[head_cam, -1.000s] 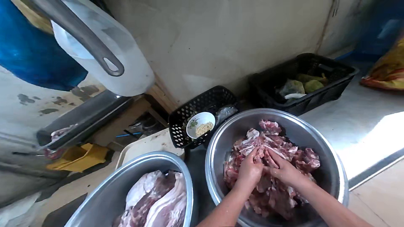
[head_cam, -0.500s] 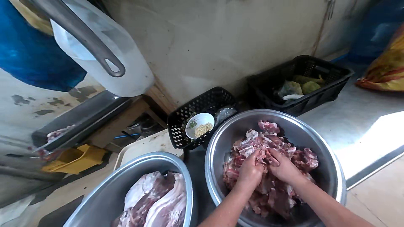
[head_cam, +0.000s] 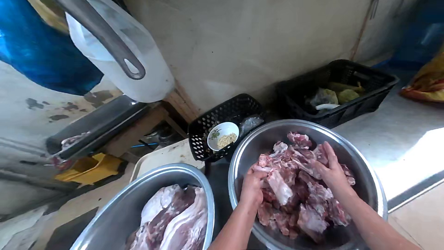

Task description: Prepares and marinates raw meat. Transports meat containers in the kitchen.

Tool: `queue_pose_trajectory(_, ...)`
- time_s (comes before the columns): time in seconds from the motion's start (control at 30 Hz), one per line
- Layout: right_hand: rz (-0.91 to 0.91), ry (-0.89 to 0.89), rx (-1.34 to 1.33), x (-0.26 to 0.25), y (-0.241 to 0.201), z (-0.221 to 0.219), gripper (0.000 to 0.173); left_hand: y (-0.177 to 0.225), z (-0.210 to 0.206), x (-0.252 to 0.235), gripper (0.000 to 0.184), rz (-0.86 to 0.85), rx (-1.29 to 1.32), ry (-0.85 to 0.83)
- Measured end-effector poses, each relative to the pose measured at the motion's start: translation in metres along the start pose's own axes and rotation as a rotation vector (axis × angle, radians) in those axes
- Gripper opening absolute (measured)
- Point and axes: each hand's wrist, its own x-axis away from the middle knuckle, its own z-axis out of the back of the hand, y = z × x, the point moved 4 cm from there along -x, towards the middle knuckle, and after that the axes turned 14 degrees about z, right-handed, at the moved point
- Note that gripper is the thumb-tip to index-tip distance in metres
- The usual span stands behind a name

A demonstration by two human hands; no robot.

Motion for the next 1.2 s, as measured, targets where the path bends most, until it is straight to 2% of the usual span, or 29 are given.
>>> queue_pose_trajectory(0.07, 0.259, -0.097, 0.222, 0.005, -0.005, -0.006, 0.091, 0.002, -0.007, 0.013, 0.052, -0.077, 0.091, 0.018)
queue_pose_trajectory(0.13, 0.379, -0.316, 0.345, 0.022, -0.02, -0.025, 0.092, 0.003, -0.02, 0.025, 0.055, -0.126, 0.135, 0.017)
queue_pose_trajectory(0.2, 0.398, -0.578, 0.496, 0.037, -0.035, -0.044, 0.097, 0.002, -0.035, 0.031, 0.059, -0.126, 0.136, -0.008)
queue_pose_trajectory(0.27, 0.31, -0.727, 0.591, 0.039, -0.04, -0.053, 0.099, 0.001, -0.047, 0.032, 0.06, -0.129, 0.029, -0.031)
queue_pose_trajectory(0.4, 0.159, -0.706, 0.632, 0.036, -0.032, -0.053, 0.095, -0.01, -0.057, 0.026, 0.065, -0.125, -0.426, -0.034)
queue_pose_trajectory(0.5, 0.083, -0.712, 0.649, 0.032, -0.031, -0.055, 0.092, -0.009, -0.055, 0.02, 0.061, -0.135, -0.621, -0.024)
queue_pose_trajectory(0.6, 0.052, -0.703, 0.635, 0.027, -0.027, -0.057, 0.09, -0.005, -0.054, 0.015, 0.062, -0.149, -0.718, -0.05)
queue_pose_trajectory(0.87, -0.1, -0.712, 0.552, 0.021, -0.022, -0.052, 0.098, 0.002, -0.051, 0.016, 0.063, -0.162, -0.858, -0.154)
queue_pose_trajectory(1.0, -0.177, -0.711, 0.542, 0.018, -0.02, -0.048, 0.095, 0.005, -0.05, 0.011, 0.063, -0.149, -0.887, -0.221)
queue_pose_trajectory(1.2, -0.185, -0.713, 0.509, 0.013, -0.017, -0.044, 0.09, 0.009, -0.044, -0.004, 0.068, -0.093, -0.886, -0.328)
